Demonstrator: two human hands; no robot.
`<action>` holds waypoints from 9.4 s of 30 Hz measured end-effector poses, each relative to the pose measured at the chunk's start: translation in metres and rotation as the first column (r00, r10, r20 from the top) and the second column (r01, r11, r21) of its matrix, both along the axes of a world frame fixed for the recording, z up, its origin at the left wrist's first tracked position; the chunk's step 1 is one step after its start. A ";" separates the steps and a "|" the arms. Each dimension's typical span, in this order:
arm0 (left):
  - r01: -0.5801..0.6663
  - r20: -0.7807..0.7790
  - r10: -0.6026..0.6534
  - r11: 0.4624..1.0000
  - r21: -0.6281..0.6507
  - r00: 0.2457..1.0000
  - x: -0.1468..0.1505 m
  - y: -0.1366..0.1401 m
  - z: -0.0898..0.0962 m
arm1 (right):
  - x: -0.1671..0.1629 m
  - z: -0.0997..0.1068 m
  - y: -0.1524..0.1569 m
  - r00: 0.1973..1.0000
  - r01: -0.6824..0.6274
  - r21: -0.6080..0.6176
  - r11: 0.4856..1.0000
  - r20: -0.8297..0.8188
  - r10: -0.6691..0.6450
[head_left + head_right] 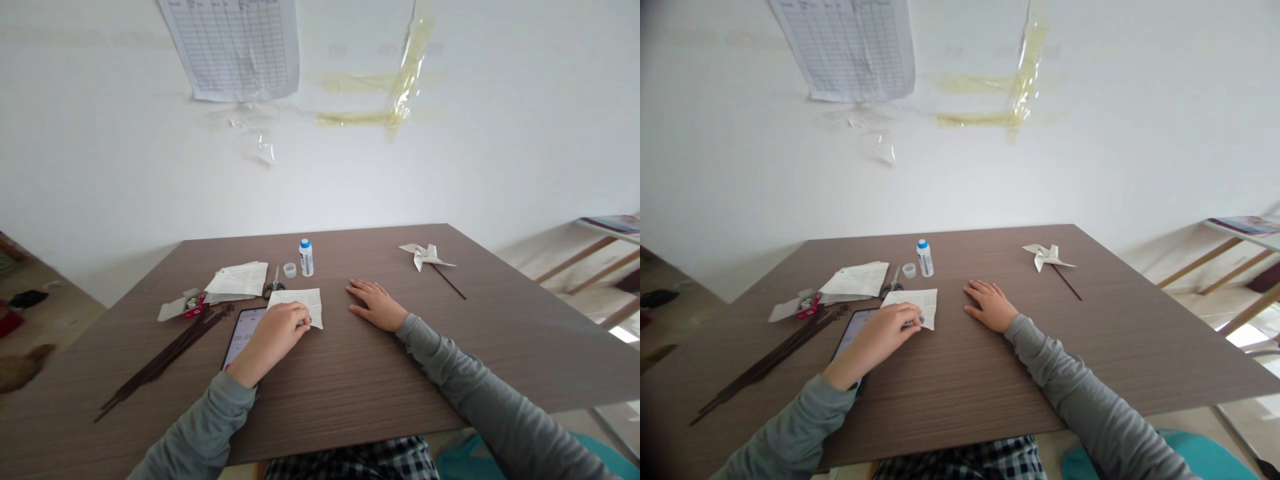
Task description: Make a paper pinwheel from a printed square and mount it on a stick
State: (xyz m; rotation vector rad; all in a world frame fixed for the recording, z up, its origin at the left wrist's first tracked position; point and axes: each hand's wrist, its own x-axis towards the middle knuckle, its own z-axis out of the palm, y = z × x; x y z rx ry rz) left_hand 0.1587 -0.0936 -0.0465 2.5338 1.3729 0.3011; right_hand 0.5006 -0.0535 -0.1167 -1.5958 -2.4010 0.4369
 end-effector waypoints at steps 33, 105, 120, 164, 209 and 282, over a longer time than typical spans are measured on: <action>-0.150 -0.003 0.151 0.984 0.100 0.989 0.044 -0.020 -0.082 | -0.046 0.015 -0.038 0.989 -0.134 -0.002 0.991 -0.062 0.133; -0.230 -0.077 0.246 0.958 0.172 0.966 0.033 -0.022 -0.062 | -0.002 -0.007 -0.002 0.885 -0.323 0.212 0.922 -0.277 0.374; -0.175 -0.075 0.189 0.971 0.166 0.979 0.034 -0.024 -0.064 | -0.006 0.008 -0.010 0.916 -0.331 0.148 0.932 -0.187 0.355; 0.015 -0.012 -0.013 0.990 0.142 1.000 0.036 0.006 -0.073 | 0.006 -0.010 0.006 0.926 -0.279 0.131 0.951 -0.227 0.302; -0.185 0.192 0.158 0.973 0.135 0.969 0.021 0.005 -0.064 | 0.000 0.013 -0.009 0.988 -0.055 0.153 0.987 -0.132 0.075; -0.148 -0.019 0.154 0.971 0.186 0.988 0.049 -0.011 -0.054 | -0.035 0.005 -0.030 0.996 0.026 0.288 0.957 0.076 -0.050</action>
